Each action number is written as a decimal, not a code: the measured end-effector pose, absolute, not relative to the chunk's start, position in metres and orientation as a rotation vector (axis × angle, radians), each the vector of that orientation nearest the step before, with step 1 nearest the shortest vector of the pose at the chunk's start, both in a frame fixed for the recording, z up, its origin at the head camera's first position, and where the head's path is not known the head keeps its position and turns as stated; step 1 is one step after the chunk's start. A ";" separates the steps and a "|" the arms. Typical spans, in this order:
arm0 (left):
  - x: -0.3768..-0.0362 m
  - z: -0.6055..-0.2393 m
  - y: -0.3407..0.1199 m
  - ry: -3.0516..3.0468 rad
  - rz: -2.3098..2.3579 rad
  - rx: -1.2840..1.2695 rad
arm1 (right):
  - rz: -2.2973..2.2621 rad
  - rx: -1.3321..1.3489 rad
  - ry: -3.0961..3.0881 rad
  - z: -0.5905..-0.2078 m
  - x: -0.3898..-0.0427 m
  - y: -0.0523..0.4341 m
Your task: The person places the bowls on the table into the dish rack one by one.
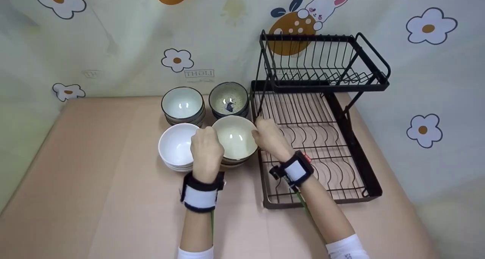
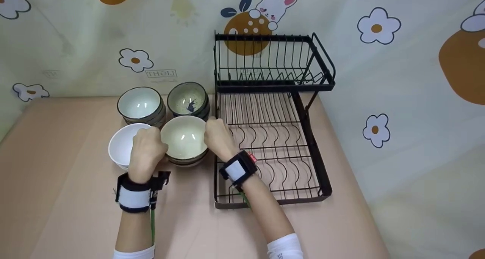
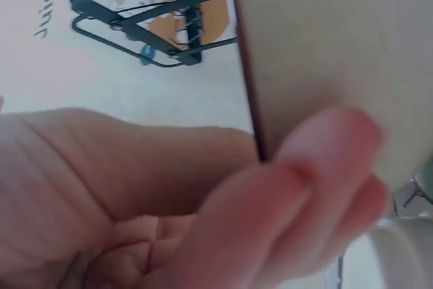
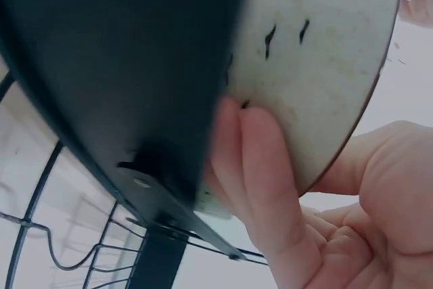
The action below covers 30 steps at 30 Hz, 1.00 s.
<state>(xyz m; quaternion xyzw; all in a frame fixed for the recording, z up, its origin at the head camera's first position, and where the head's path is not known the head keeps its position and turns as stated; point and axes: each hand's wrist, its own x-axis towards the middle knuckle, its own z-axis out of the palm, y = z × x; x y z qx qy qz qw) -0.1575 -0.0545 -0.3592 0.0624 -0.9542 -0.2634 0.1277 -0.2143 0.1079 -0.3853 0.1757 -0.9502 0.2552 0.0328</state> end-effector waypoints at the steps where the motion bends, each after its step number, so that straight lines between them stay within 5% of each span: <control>1: -0.157 -0.358 -0.054 -2.776 -0.771 0.172 | 0.813 0.526 -2.914 -0.384 -0.213 0.110; 20: -0.163 -0.358 -0.027 -2.690 -0.899 0.073 | 1.154 0.348 -2.628 -0.369 -0.193 0.163; 30: -0.172 -0.368 -0.017 -2.831 -0.869 0.043 | 0.972 0.185 -2.711 -0.372 -0.194 0.177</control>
